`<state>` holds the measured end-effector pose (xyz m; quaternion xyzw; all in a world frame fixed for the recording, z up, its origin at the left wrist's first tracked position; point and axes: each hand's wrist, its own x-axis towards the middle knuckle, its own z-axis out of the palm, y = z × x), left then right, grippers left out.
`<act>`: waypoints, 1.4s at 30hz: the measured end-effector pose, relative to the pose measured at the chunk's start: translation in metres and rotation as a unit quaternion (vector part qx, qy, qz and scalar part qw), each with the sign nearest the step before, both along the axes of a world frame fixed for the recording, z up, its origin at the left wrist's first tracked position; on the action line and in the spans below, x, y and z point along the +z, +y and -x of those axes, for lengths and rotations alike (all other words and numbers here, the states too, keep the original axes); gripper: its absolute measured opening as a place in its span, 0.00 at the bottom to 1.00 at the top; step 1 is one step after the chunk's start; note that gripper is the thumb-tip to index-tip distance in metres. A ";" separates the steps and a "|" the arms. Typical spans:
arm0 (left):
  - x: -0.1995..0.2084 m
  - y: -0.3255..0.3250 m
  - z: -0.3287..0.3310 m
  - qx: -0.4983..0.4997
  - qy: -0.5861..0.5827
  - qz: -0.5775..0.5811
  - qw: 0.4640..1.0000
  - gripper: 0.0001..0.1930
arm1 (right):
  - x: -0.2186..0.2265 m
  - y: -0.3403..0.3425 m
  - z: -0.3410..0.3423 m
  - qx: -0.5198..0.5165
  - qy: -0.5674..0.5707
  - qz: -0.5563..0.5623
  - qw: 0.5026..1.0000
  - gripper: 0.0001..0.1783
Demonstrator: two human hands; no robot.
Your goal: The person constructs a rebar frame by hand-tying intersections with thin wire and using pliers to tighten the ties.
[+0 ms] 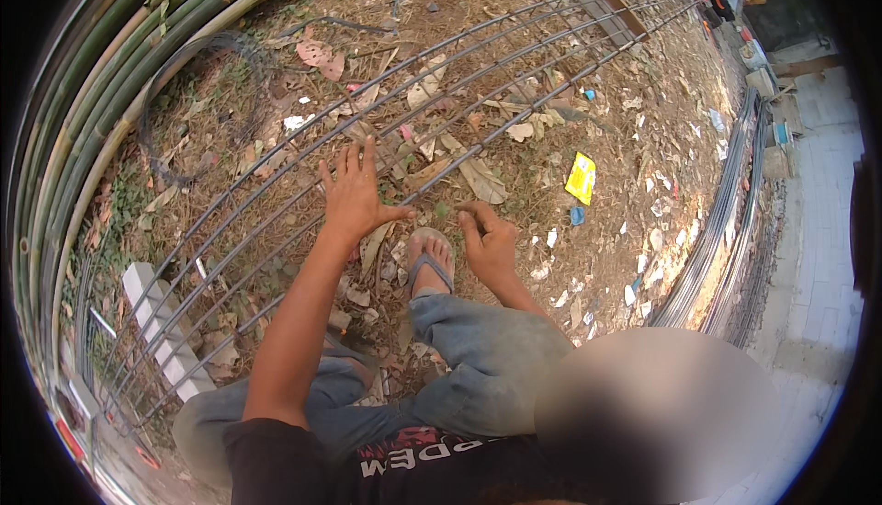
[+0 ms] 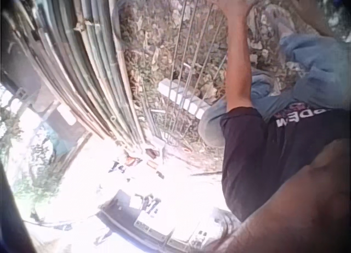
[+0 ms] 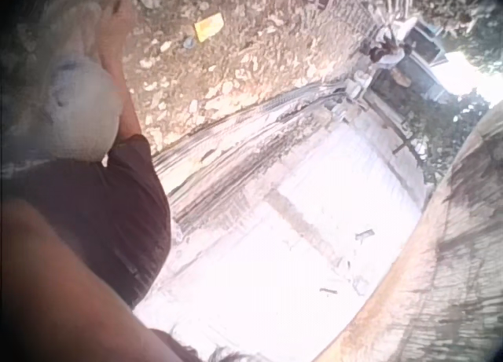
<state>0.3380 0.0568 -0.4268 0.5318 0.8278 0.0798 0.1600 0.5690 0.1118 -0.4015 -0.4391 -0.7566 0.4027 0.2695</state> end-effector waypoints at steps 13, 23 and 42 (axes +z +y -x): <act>-0.029 0.048 0.082 0.254 -0.412 -0.028 0.875 0.19 | -0.029 0.052 0.107 0.144 -0.146 -0.219 0.954 0.07; -0.012 0.067 0.084 0.242 -0.513 0.072 0.821 0.21 | -0.057 0.050 0.119 0.132 -0.147 -0.240 0.951 0.09; -0.031 0.072 0.069 0.321 -0.499 -0.127 0.795 0.14 | -0.039 0.065 0.133 0.173 -0.182 -0.240 0.938 0.04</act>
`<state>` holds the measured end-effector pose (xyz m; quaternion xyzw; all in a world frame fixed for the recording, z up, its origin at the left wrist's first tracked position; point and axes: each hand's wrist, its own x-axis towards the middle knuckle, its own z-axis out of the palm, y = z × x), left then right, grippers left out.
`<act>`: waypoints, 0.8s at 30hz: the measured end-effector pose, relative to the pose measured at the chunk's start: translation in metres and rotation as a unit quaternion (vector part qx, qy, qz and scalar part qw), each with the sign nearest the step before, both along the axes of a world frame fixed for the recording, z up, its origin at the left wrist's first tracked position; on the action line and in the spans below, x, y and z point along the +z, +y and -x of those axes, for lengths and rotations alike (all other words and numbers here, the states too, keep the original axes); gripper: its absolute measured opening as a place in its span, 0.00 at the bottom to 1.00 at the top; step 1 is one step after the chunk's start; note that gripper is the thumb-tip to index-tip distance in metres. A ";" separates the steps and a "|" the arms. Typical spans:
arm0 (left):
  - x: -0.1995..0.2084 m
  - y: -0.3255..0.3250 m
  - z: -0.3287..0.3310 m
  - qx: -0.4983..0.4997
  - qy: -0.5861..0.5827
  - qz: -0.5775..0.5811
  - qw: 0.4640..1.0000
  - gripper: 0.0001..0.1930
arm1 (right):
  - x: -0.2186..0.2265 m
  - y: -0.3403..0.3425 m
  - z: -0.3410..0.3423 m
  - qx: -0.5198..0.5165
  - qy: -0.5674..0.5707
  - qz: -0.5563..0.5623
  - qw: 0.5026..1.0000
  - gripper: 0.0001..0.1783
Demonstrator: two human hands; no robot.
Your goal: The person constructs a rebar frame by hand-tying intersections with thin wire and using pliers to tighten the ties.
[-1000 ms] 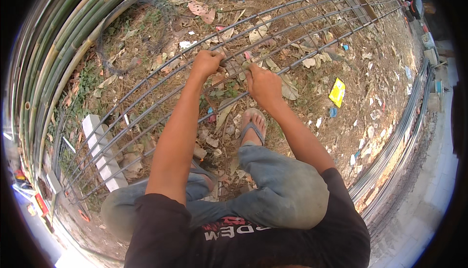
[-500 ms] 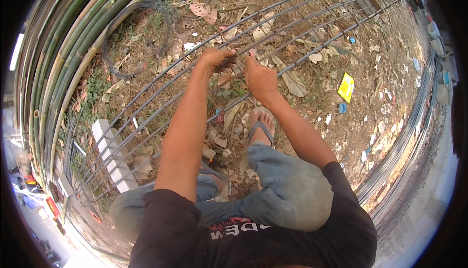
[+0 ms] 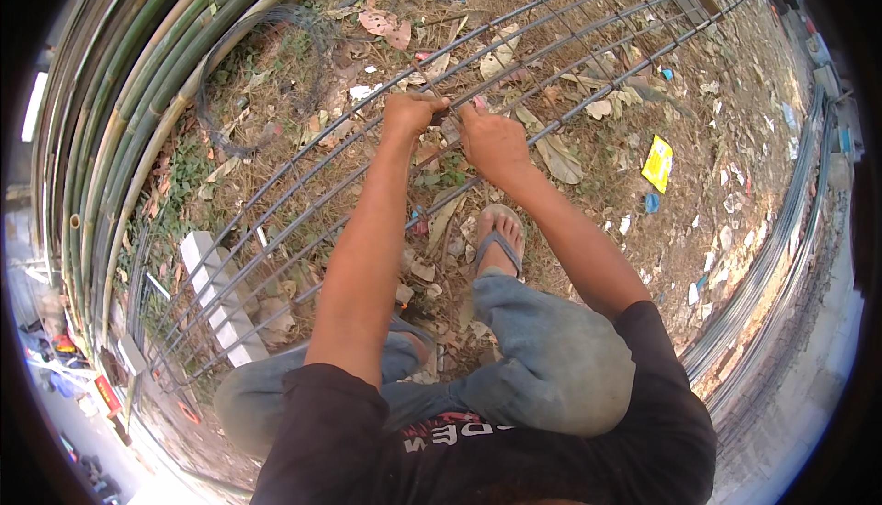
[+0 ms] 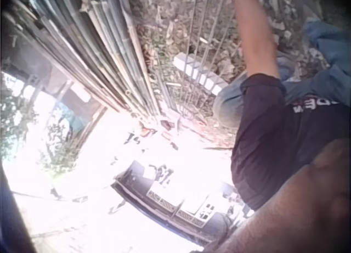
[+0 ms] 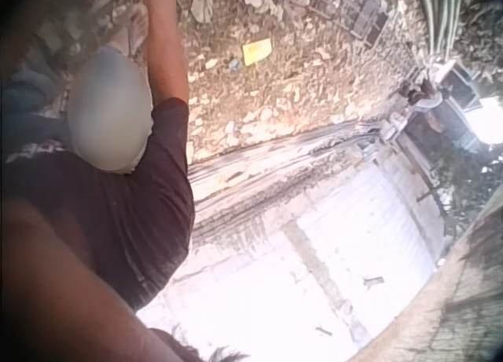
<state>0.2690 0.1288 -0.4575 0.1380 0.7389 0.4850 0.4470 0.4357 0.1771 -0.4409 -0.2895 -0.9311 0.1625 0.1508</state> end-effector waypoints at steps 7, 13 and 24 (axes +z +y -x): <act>-0.007 0.000 -0.004 0.020 0.082 0.017 0.996 0.10 | 0.033 0.068 0.034 0.177 -0.032 -0.146 0.973 0.08; -0.011 -0.002 0.001 -0.024 0.108 0.037 0.993 0.16 | 0.018 0.082 0.079 0.131 -0.246 -0.055 0.959 0.07; -0.012 0.002 -0.017 0.011 0.192 0.078 0.978 0.13 | 0.009 0.074 0.042 0.146 -0.196 -0.114 0.963 0.16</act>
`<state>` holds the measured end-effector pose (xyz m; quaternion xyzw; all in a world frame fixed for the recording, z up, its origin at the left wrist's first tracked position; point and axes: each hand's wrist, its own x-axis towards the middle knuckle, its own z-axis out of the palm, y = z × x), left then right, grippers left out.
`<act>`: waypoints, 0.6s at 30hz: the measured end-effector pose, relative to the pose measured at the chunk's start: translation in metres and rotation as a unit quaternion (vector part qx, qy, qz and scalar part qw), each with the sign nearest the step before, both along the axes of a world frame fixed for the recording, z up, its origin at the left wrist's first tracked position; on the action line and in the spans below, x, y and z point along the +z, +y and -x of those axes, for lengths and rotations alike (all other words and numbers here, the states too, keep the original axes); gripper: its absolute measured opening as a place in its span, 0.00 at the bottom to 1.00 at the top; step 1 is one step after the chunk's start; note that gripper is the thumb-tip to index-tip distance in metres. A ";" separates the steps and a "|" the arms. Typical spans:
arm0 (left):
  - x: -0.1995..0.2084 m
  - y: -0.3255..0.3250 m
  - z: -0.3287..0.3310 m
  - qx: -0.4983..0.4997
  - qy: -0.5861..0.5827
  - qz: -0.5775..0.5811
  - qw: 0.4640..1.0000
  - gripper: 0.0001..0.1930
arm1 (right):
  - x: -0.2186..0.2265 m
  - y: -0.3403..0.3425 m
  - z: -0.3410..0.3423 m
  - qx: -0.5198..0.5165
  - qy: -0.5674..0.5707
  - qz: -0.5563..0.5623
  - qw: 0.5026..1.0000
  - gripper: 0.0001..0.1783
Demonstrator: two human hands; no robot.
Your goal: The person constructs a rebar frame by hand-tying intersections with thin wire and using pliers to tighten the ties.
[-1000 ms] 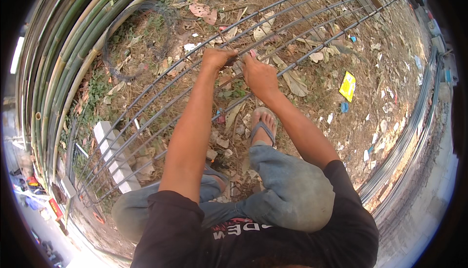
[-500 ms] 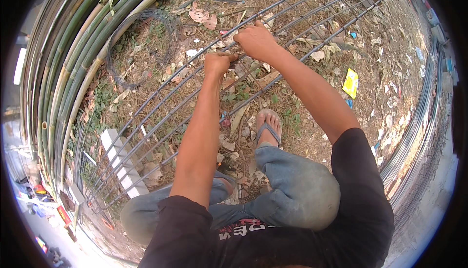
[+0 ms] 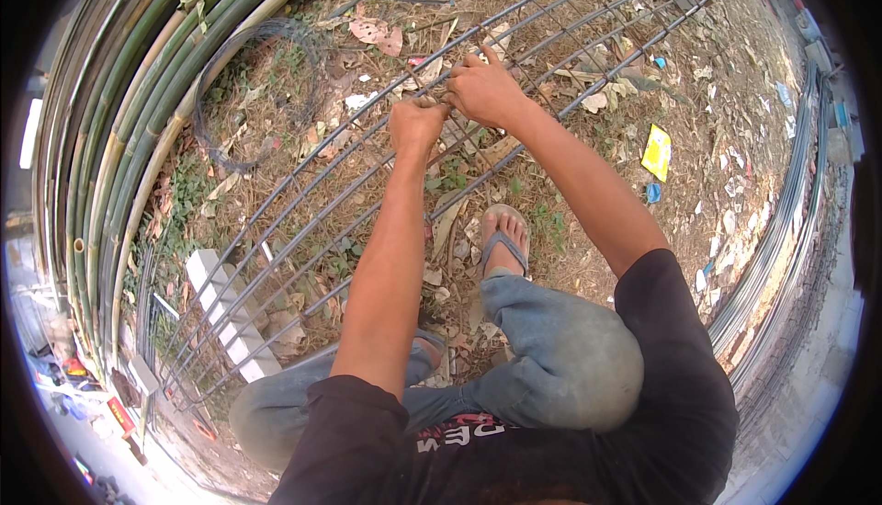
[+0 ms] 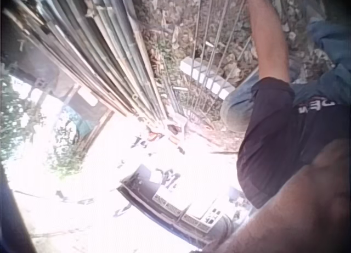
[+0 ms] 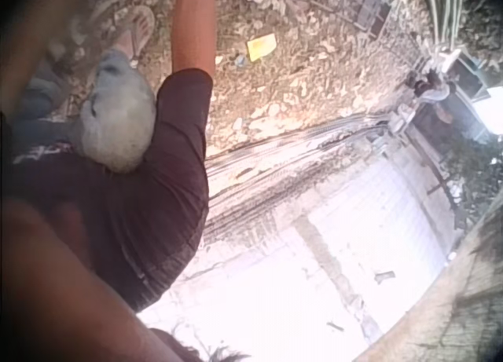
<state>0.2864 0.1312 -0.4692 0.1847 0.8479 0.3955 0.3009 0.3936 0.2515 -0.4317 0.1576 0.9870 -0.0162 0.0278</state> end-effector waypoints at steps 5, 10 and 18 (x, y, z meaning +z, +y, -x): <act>0.000 0.000 -0.002 0.010 0.008 -0.021 1.000 0.12 | -0.001 0.003 -0.001 0.010 0.036 0.052 0.998 0.18; -0.001 0.000 -0.003 0.020 -0.005 -0.008 1.000 0.12 | -0.005 -0.004 -0.005 0.031 0.088 0.027 0.995 0.13; 0.009 0.001 -0.010 0.041 -0.014 -0.045 0.998 0.09 | -0.016 -0.006 0.006 -0.014 0.050 0.094 0.994 0.12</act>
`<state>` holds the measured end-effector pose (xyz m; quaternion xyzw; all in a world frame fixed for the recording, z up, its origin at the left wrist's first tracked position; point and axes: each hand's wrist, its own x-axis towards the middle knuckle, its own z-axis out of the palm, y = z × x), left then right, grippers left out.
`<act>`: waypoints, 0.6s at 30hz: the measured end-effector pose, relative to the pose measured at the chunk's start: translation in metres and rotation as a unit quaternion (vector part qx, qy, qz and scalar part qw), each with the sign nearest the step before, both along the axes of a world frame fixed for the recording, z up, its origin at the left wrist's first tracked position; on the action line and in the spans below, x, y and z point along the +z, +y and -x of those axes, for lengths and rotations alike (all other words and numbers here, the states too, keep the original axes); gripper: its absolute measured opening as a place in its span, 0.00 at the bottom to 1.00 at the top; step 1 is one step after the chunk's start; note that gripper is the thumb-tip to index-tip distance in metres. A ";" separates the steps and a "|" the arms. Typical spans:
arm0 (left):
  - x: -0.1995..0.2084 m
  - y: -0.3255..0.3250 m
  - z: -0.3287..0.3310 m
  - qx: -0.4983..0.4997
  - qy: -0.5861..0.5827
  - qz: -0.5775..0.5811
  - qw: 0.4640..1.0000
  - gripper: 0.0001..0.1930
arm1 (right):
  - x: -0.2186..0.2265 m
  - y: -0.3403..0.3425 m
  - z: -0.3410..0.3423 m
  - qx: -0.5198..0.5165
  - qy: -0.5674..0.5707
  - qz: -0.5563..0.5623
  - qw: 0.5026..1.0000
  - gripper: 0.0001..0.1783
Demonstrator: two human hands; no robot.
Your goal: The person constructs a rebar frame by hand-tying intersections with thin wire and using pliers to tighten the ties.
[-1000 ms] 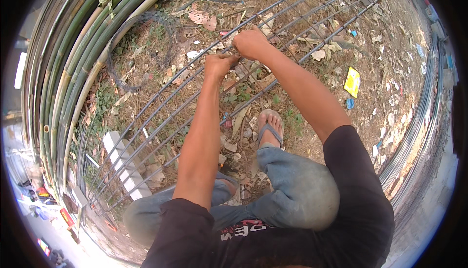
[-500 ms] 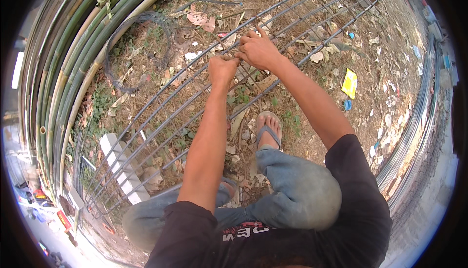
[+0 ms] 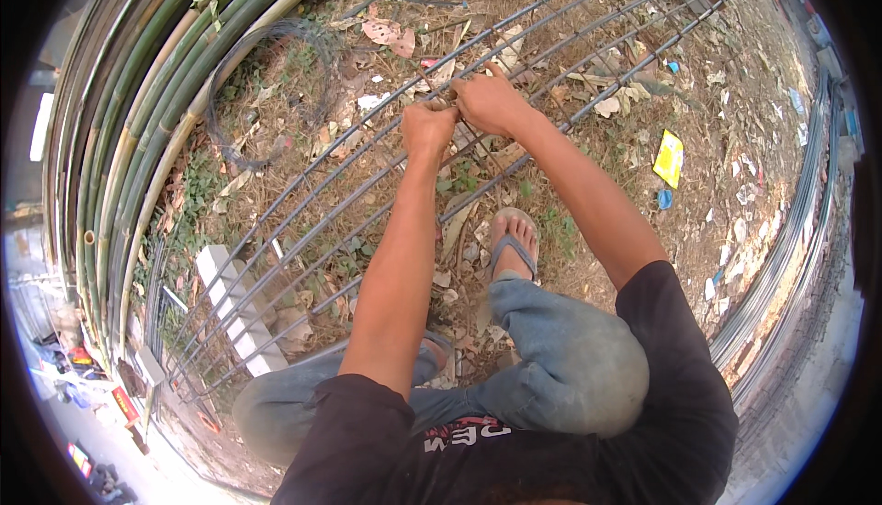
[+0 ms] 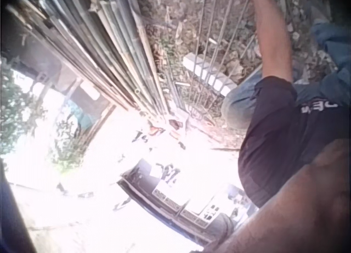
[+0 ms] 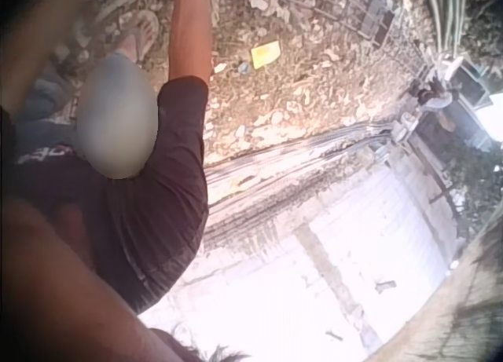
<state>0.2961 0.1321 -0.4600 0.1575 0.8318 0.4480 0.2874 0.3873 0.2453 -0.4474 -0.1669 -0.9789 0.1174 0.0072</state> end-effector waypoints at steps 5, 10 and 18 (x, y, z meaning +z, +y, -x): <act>-0.001 0.000 0.002 -0.016 0.025 0.028 0.999 0.10 | 0.009 0.006 0.018 -0.028 -0.093 0.101 0.990 0.10; -0.010 -0.003 0.004 -0.032 0.024 0.037 0.999 0.12 | 0.000 -0.027 -0.046 -0.082 0.241 0.002 0.967 0.10; -0.003 -0.004 0.000 -0.019 0.029 0.047 0.998 0.14 | -0.014 -0.042 -0.076 -0.082 0.088 0.005 0.993 0.22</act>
